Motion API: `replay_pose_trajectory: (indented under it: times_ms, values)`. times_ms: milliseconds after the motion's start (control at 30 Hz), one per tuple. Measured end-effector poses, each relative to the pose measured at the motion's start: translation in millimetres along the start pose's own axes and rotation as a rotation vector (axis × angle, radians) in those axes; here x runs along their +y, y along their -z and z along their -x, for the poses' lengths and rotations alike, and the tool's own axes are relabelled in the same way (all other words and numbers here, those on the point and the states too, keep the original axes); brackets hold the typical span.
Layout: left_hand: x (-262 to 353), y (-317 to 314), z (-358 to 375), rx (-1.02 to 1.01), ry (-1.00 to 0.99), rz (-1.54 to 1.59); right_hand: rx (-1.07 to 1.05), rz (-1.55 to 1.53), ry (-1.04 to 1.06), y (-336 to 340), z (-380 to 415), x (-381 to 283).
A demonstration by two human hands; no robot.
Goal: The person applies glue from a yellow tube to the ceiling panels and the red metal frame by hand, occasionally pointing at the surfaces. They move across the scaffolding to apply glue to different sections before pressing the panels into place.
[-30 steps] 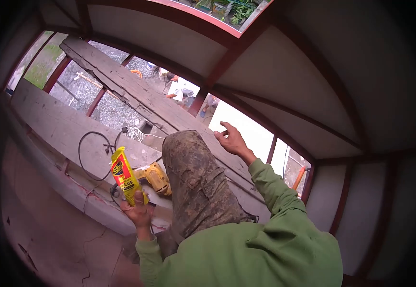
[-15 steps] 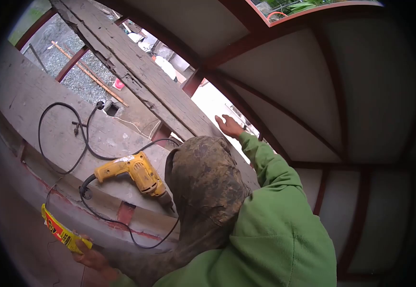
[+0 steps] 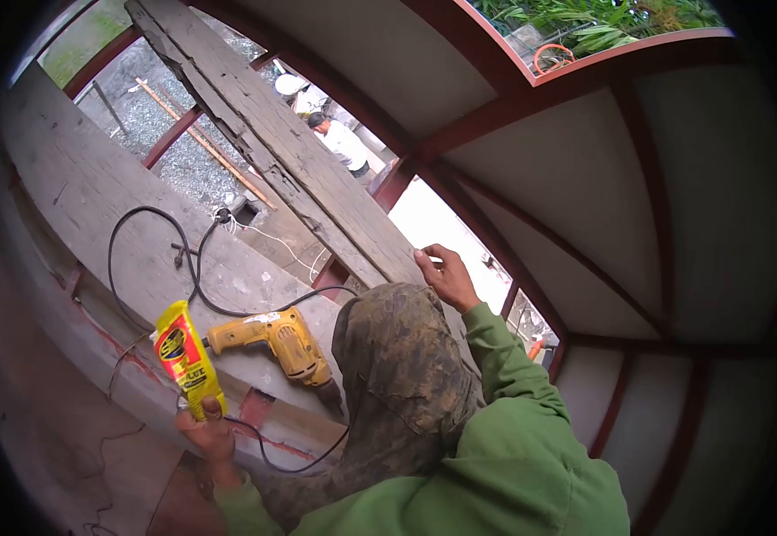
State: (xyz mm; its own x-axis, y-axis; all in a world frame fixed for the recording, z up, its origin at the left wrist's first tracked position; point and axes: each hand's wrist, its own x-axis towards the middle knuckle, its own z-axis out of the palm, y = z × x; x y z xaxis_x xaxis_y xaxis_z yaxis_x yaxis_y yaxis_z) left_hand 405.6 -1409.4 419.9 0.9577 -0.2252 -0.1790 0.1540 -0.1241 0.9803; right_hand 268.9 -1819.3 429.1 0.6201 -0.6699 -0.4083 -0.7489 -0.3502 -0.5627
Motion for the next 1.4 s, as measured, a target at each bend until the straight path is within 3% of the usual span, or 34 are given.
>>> replay_pose_trajectory:
  times_ms: [67, 100, 133, 233, 300, 367, 567, 700, 933, 1000, 1067, 1167, 1233, 1300, 1400]
  values:
    - [-1, -38, -12, -0.119, 0.075, 0.046, -0.087, -0.333, 0.168, -12, 4, -54]
    - [12, -63, -24, -0.203, 0.010, 0.044, -0.218, -0.571, 0.108, -17, 8, -86]
    - [24, -90, -38, -0.285, -0.053, 0.043, -0.409, -0.706, 0.212, -22, 3, -101]
    - [42, -161, -65, -0.409, -0.251, -0.110, -0.641, -0.920, 0.212, -40, -26, -113]
    - [42, -197, -74, -0.379, -0.304, -0.125, -0.615, -1.017, 0.269, -46, -32, -127]
    - [35, -218, -82, -0.331, -0.342, -0.168, -0.506, -1.105, 0.185, -46, -40, -126]
    - [13, -236, -83, -0.290, -0.438, -0.322, -0.395, -1.395, 0.115, -61, -39, -106]
    - [15, -235, -89, -0.262, -0.694, -0.418, -0.386, -1.459, 0.113, -67, -42, -97]
    - [3, -242, -91, -0.436, -0.578, -0.432, -0.297, -1.416, 0.170, -61, -42, -103]
    - [30, -236, -94, -0.450, -0.502, -0.358, -0.160, -1.413, 0.225, -59, -45, -105]
    - [45, -210, -111, -0.422, -0.465, -0.446, -0.160, -1.391, 0.256, -46, -52, -103]
    - [22, -149, -175, -0.042, -0.267, -0.556, 0.014, -1.479, 0.262, -29, -67, -83]
    - [-8, -107, -206, 0.288, -0.179, -0.795, -0.024, -1.563, 0.215, -25, -67, -77]
    - [-33, -88, -224, 0.319, 0.016, -0.909, -0.062, -1.643, 0.166, -31, -71, -68]
    - [-55, -98, -229, 0.261, 0.008, -0.972, -0.057, -1.687, 0.062, -37, -77, -79]
